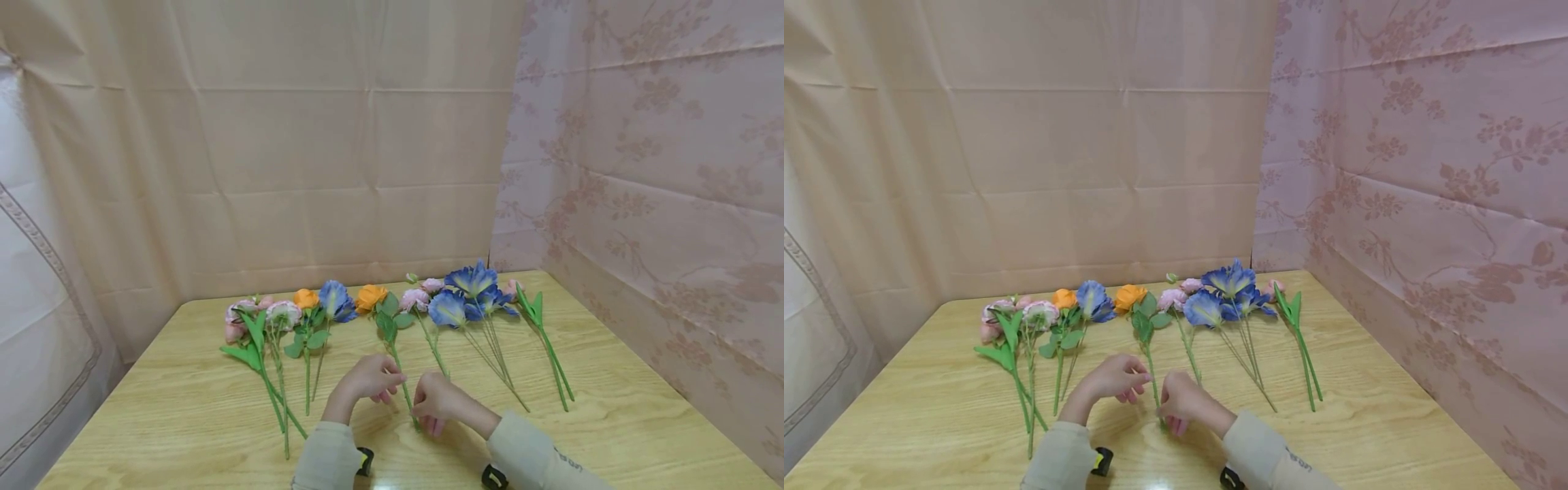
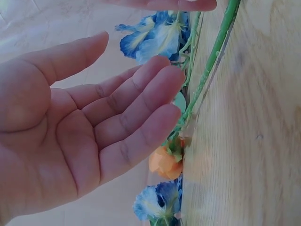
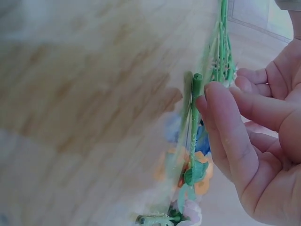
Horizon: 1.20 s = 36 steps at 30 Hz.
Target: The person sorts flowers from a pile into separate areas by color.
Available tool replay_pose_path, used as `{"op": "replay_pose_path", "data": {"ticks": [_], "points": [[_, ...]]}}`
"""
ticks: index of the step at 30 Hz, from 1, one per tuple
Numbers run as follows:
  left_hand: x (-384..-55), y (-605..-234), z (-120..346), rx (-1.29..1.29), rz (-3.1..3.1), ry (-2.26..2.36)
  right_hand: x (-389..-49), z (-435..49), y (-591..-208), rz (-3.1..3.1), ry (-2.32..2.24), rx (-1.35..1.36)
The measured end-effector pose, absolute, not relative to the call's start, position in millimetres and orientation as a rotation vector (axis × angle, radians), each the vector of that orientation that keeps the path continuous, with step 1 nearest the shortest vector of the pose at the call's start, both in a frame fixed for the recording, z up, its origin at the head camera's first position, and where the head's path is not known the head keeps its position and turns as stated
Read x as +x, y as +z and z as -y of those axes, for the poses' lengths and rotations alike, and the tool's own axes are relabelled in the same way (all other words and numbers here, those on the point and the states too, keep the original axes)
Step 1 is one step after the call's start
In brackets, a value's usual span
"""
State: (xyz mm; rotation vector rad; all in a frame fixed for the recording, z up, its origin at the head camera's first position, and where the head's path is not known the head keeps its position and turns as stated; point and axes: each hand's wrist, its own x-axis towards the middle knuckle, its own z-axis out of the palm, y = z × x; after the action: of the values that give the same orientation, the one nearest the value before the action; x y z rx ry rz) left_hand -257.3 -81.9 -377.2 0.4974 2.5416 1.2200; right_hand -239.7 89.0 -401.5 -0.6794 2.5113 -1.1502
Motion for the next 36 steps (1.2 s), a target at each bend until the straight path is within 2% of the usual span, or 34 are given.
{"op": "replay_pose_path", "data": {"ticks": [5,16,27,36], "points": [[-261,-380,96,0.427,-2.635,1.260,-237,-88,-400,-2.521,-1.114,-0.685],[-267,-370,138,0.017,-2.949,1.566,-236,-89,-400,-2.525,-1.079,-0.690],[-253,-376,200,-0.465,-3.163,1.358,-237,-90,-402,-2.507,-1.083,-0.717],[-245,-388,223,-0.588,-3.059,1.222,-235,-89,-401,-2.523,-1.072,-0.710]]}}
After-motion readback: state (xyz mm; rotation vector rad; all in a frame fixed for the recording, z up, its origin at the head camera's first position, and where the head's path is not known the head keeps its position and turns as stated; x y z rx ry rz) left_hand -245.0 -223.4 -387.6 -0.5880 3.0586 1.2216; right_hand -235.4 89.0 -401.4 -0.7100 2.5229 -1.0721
